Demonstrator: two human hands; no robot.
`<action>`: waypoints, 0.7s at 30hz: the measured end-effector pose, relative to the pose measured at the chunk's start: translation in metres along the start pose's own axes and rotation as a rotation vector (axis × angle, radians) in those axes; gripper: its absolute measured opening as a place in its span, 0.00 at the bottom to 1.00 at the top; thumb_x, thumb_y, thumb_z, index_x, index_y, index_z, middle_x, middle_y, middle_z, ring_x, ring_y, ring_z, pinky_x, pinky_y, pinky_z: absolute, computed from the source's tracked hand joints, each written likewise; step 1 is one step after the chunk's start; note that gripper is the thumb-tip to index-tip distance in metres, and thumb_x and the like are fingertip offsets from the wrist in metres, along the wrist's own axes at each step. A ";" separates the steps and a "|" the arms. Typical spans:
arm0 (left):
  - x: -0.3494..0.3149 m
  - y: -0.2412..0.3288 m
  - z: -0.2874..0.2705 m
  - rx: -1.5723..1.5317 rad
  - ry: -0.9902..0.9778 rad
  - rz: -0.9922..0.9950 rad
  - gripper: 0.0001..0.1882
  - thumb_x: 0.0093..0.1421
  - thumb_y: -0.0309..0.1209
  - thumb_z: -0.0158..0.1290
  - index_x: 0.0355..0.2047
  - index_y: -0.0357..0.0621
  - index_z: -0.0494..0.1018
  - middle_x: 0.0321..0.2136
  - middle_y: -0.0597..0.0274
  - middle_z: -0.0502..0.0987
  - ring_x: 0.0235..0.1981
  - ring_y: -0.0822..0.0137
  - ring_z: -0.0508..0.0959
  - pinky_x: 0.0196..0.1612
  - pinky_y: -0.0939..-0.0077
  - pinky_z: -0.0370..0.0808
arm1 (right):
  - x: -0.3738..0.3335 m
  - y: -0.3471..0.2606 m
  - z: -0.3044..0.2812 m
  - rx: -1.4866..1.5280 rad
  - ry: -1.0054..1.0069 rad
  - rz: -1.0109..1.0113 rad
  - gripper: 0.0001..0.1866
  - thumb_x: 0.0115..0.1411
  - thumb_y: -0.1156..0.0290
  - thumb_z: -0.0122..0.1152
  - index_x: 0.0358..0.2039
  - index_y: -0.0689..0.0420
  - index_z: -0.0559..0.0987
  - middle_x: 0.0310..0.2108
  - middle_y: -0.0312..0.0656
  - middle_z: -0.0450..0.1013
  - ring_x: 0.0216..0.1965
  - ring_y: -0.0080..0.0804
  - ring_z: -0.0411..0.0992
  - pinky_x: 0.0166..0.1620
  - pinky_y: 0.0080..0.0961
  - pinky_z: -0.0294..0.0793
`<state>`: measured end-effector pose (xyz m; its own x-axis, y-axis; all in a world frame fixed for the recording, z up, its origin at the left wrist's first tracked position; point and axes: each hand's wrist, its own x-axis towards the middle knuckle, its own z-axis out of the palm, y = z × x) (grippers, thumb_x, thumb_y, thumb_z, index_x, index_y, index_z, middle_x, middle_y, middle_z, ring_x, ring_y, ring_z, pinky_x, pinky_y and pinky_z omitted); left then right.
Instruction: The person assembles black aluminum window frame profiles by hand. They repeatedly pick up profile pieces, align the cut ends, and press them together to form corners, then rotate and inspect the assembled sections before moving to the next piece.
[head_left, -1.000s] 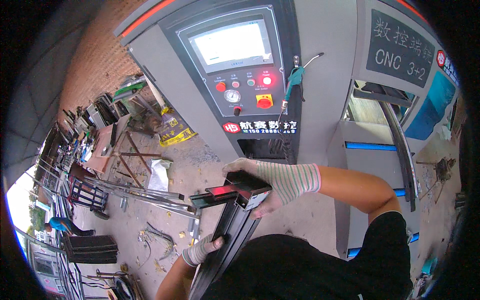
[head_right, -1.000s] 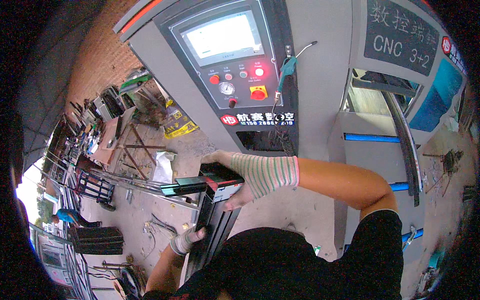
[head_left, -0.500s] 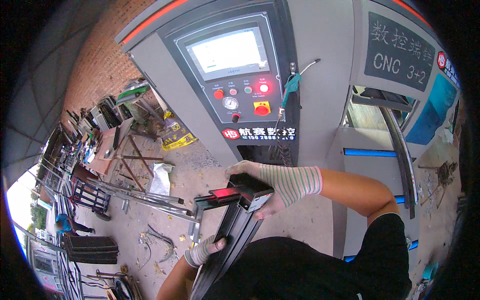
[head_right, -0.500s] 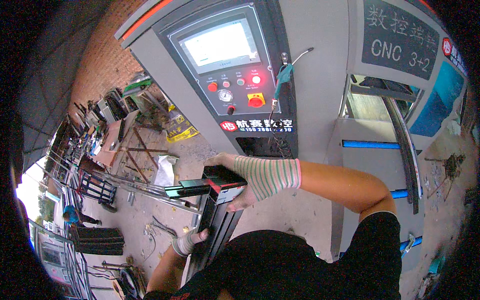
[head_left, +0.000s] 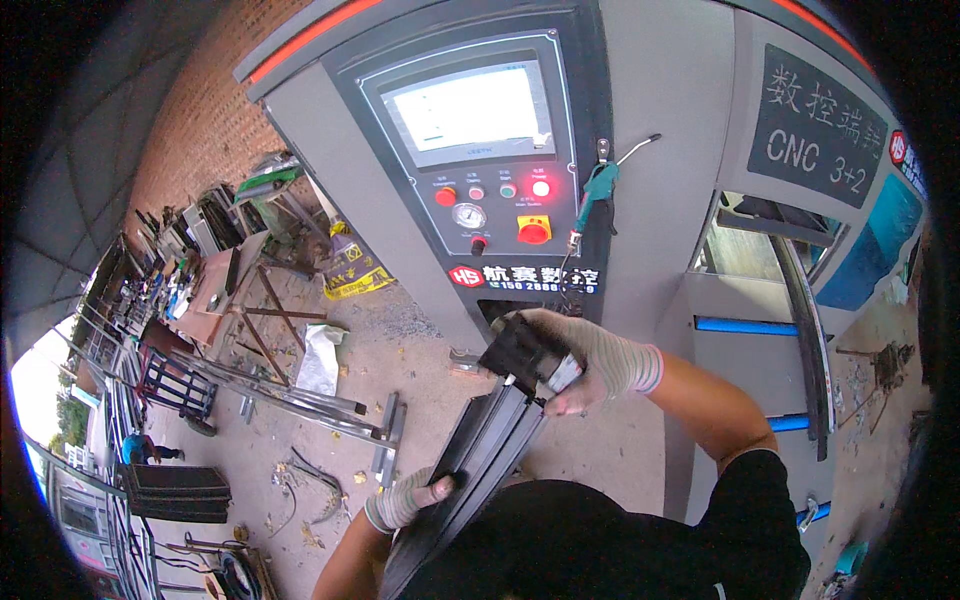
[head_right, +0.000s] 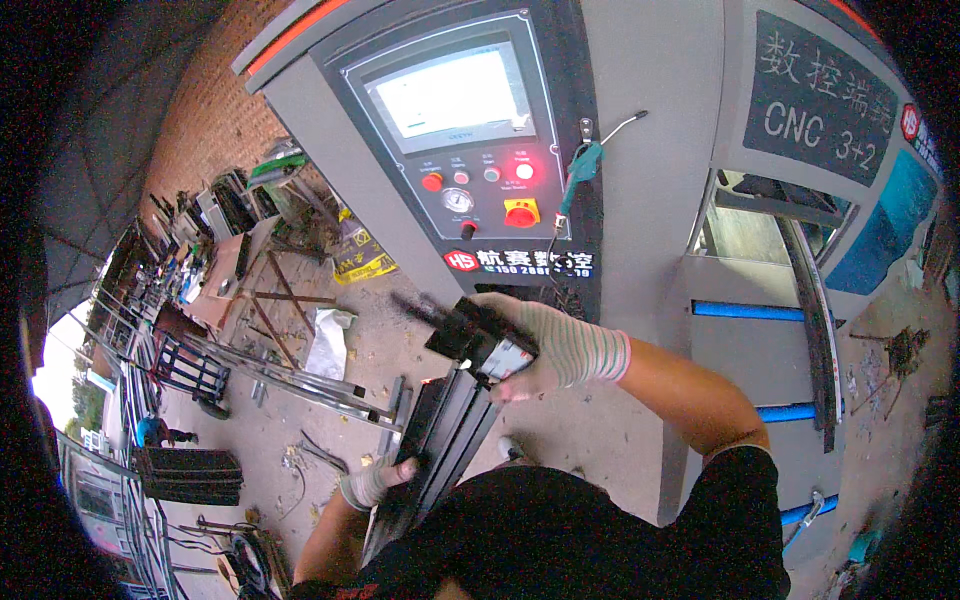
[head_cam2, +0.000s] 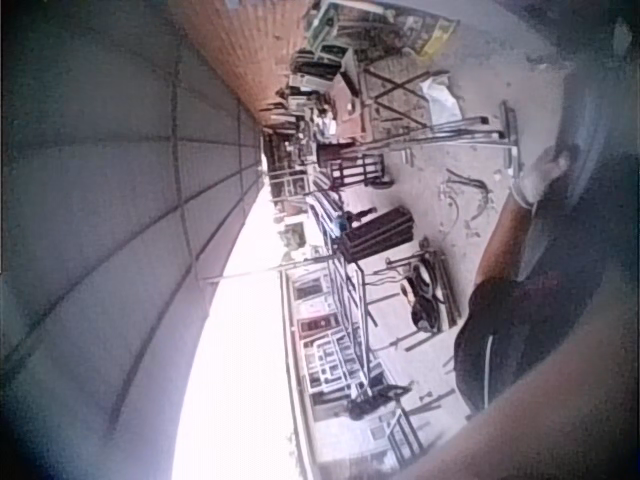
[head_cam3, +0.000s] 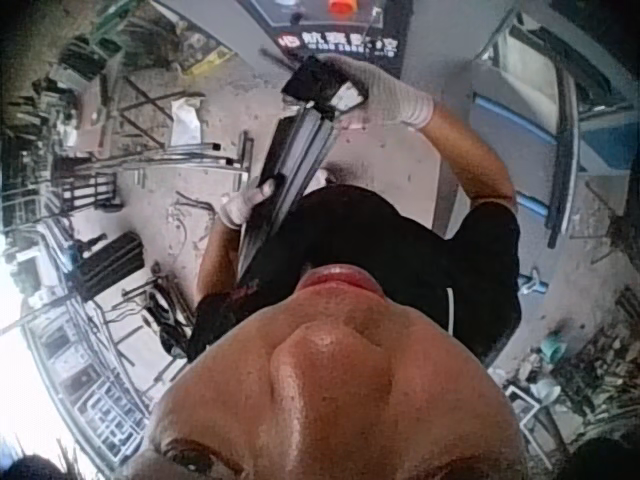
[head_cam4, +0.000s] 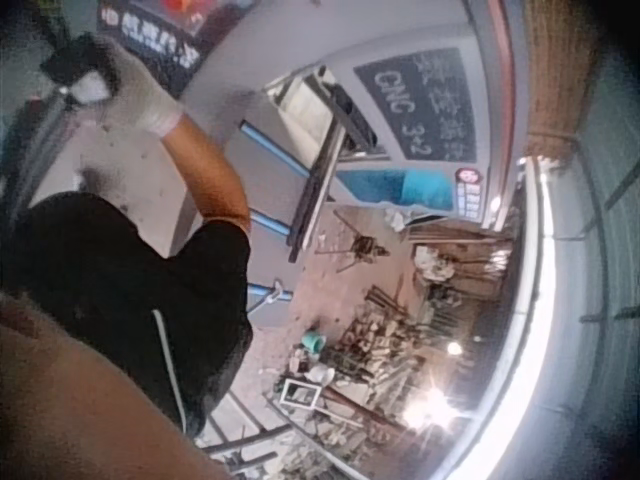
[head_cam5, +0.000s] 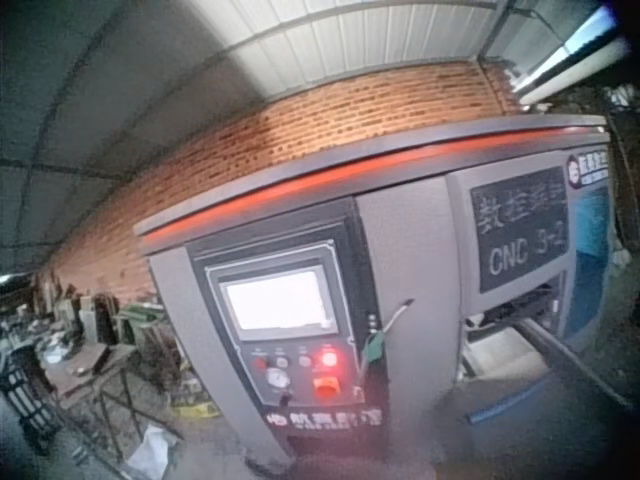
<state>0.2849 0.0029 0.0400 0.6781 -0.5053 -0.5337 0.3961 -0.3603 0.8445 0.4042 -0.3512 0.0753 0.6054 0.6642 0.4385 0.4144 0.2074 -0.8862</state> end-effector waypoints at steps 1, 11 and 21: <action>0.004 -0.002 -0.009 0.026 -0.003 0.027 0.48 0.59 0.70 0.53 0.57 0.34 0.70 0.45 0.61 0.74 0.47 0.69 0.71 0.53 0.74 0.70 | 0.000 0.006 -0.006 0.039 0.051 0.004 0.56 0.45 0.63 0.83 0.68 0.65 0.58 0.57 0.45 0.71 0.59 0.29 0.69 0.61 0.31 0.69; 0.102 -0.010 -0.126 -0.237 0.125 0.194 0.51 0.52 0.67 0.62 0.63 0.39 0.67 0.53 0.57 0.77 0.52 0.58 0.78 0.58 0.60 0.76 | 0.002 0.092 -0.028 0.578 0.746 0.261 0.32 0.53 0.59 0.76 0.54 0.58 0.72 0.34 0.32 0.72 0.32 0.21 0.71 0.37 0.21 0.75; 0.193 0.006 -0.244 -0.386 0.110 0.329 0.48 0.53 0.63 0.65 0.62 0.39 0.68 0.54 0.59 0.77 0.52 0.60 0.78 0.58 0.61 0.75 | 0.041 0.105 -0.026 0.347 0.853 0.328 0.44 0.51 0.69 0.74 0.67 0.61 0.64 0.57 0.41 0.73 0.54 0.28 0.72 0.57 0.31 0.73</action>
<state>0.5692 0.0951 -0.0473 0.8580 -0.4504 -0.2470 0.3365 0.1295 0.9327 0.4904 -0.3213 0.0042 0.9999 0.0127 0.0021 -0.0031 0.3952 -0.9186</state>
